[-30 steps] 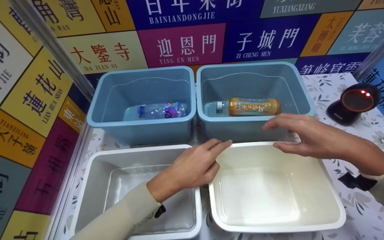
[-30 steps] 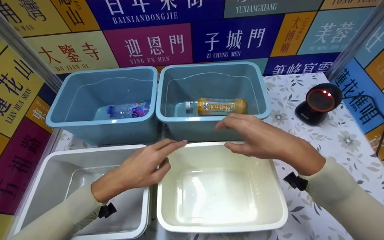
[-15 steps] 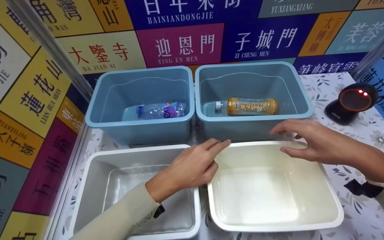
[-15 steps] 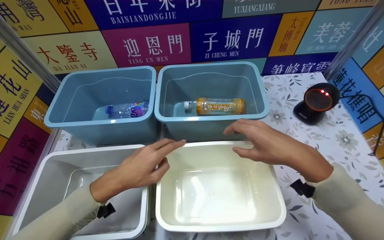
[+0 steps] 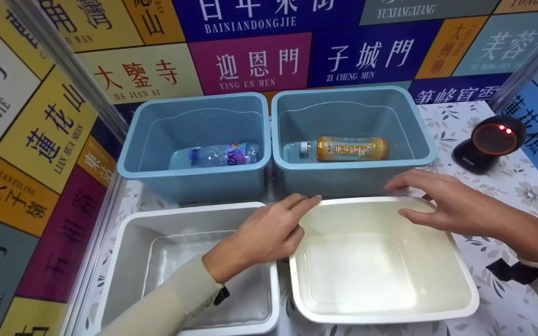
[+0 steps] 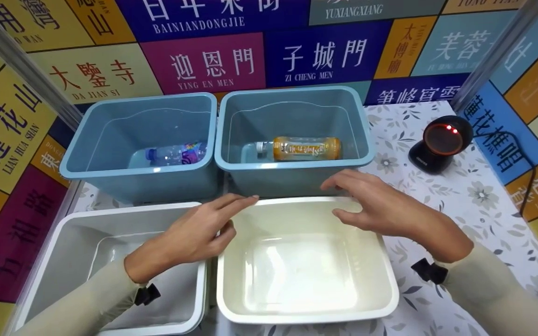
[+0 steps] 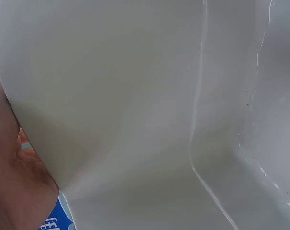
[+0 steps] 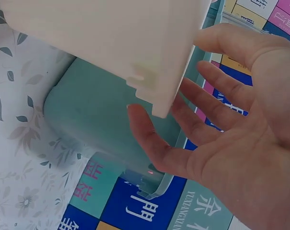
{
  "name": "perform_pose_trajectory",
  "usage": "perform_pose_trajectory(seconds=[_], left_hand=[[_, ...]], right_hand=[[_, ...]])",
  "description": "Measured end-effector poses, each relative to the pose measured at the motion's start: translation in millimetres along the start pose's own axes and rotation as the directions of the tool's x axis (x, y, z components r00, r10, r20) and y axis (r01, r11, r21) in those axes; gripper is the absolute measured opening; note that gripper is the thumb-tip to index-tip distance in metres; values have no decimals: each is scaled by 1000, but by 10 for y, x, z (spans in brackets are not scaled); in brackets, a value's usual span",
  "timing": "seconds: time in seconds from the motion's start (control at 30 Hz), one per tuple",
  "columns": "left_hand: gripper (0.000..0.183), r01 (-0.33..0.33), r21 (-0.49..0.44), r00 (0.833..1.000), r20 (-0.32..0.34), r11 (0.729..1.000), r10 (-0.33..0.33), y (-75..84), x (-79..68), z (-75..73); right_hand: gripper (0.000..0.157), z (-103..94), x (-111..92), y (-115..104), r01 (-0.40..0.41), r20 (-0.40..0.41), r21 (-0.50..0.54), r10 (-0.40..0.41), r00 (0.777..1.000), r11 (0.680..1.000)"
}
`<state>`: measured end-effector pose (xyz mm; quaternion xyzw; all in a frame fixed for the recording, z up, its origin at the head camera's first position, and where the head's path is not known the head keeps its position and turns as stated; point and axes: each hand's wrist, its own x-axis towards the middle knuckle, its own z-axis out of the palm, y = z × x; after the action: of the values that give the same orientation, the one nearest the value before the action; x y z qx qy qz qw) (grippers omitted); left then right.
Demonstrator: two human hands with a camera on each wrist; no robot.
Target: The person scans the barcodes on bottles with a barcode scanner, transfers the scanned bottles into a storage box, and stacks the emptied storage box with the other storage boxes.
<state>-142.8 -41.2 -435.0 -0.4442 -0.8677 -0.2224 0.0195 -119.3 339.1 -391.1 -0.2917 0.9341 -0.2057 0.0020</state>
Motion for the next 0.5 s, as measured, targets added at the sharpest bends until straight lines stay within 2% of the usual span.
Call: perform_pose_trajectory(seconds=[0.5], left_hand=[[62,8,-2,1000,15,1000,-8,0,3,8]], right_hand=[[52,52,-75,21,-76,14,84,75,997,994]])
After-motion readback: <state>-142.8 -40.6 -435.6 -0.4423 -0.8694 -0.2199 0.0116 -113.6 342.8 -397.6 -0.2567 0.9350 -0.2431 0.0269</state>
